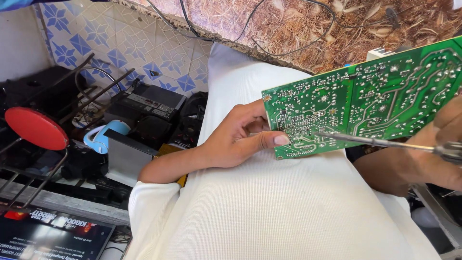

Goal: Soldering components on a circuit board using a soldering iron.

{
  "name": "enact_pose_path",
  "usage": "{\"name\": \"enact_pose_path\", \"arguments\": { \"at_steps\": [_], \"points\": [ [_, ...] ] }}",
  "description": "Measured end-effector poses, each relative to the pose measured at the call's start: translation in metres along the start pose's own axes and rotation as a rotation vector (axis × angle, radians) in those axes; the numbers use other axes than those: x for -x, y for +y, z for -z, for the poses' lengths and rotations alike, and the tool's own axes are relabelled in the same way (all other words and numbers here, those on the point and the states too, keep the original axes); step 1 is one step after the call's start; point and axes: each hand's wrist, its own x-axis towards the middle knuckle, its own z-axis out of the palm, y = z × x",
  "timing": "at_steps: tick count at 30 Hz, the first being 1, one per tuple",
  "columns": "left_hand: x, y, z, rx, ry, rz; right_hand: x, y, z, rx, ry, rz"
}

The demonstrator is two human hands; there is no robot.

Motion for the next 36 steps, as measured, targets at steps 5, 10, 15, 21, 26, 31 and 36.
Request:
{"name": "enact_pose_path", "arguments": {
  "at_steps": [5,10,15,21,26,31,36],
  "points": [
    [0.001,0.002,0.002,-0.058,-0.031,0.043,0.023,-0.006,0.038,0.035,0.036,-0.083],
    [0.0,0.002,0.001,-0.025,-0.036,0.044,0.027,-0.014,0.063,0.102,-0.062,-0.31],
    [0.001,-0.001,0.003,-0.084,-0.033,0.019,0.023,-0.017,0.054,0.053,-0.056,-0.316],
    [0.0,0.003,0.002,-0.072,-0.042,0.005,0.017,-0.016,0.049,0.036,-0.134,-0.286],
    [0.0,0.003,0.001,-0.1,-0.048,-0.009,0.018,-0.021,0.049,0.035,-0.09,-0.31],
    [-0.001,0.002,0.001,-0.113,-0.031,-0.029,0.022,-0.014,0.056,0.06,-0.114,-0.207],
    [0.0,0.002,0.001,-0.118,-0.016,-0.026,0.023,-0.012,0.062,0.016,-0.146,-0.129]
  ]
}}
